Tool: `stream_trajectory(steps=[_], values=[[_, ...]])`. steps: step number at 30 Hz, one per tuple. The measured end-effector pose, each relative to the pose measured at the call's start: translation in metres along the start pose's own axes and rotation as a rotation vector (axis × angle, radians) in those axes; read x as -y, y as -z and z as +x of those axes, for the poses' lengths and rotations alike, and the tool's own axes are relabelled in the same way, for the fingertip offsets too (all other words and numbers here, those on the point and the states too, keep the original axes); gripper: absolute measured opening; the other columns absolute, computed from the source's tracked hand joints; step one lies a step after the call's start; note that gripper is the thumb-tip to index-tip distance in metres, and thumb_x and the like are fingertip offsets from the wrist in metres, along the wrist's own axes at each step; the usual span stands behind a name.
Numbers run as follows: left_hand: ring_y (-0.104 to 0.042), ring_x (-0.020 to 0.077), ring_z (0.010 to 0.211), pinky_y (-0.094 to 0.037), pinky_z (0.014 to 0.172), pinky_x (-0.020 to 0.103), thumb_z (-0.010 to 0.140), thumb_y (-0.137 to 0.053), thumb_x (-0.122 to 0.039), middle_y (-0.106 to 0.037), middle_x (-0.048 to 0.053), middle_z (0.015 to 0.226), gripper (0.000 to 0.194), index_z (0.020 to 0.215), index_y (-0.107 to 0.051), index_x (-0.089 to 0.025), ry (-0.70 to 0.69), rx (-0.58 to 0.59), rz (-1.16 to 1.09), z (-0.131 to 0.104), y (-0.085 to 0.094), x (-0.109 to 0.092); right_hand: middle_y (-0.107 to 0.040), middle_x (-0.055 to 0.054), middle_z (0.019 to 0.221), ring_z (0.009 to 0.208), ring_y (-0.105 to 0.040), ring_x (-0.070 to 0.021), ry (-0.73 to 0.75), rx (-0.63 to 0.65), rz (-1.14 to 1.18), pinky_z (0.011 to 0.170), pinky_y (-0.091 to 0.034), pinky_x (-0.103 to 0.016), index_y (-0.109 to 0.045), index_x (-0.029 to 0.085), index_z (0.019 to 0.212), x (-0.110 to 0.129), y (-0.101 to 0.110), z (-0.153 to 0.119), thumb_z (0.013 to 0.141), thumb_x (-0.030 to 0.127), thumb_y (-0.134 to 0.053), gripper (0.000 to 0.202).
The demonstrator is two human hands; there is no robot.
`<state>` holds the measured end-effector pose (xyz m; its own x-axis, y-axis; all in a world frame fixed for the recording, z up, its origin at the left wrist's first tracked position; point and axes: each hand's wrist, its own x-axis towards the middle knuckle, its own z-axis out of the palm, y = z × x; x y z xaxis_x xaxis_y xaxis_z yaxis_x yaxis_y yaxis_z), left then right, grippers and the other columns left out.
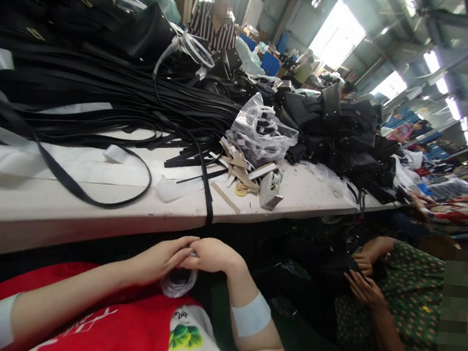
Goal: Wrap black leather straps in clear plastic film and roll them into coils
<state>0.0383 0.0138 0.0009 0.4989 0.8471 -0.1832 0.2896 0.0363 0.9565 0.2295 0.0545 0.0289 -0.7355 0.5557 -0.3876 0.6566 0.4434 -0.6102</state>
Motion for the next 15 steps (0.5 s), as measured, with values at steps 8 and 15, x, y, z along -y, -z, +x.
stream_trajectory(steps=[8,15], values=[[-0.065,0.0199,0.091,-0.049,0.085,0.030,0.094,-0.036,-0.045,-0.071,0.006,0.101,0.041,0.106,-0.065,-0.019,0.051,-0.012,-0.089,-0.019,-0.006,0.020,-0.060,0.002,0.070,0.062,-0.054,-0.0113,-0.137,0.150,0.468,0.057,-0.041,-0.020,-0.067,0.016,0.089,-0.011,-0.030,-0.015,0.076,0.055,-0.068,0.042],[-0.057,0.0161,0.072,-0.046,0.066,0.024,0.088,-0.047,-0.050,-0.064,0.000,0.076,0.038,0.079,-0.063,-0.017,0.070,0.093,-0.080,-0.020,0.010,0.012,-0.061,0.003,0.070,0.063,-0.055,-0.0106,-0.094,0.202,0.544,0.061,-0.043,-0.019,-0.070,0.018,0.093,-0.010,-0.054,-0.001,0.082,0.054,-0.062,0.038]])
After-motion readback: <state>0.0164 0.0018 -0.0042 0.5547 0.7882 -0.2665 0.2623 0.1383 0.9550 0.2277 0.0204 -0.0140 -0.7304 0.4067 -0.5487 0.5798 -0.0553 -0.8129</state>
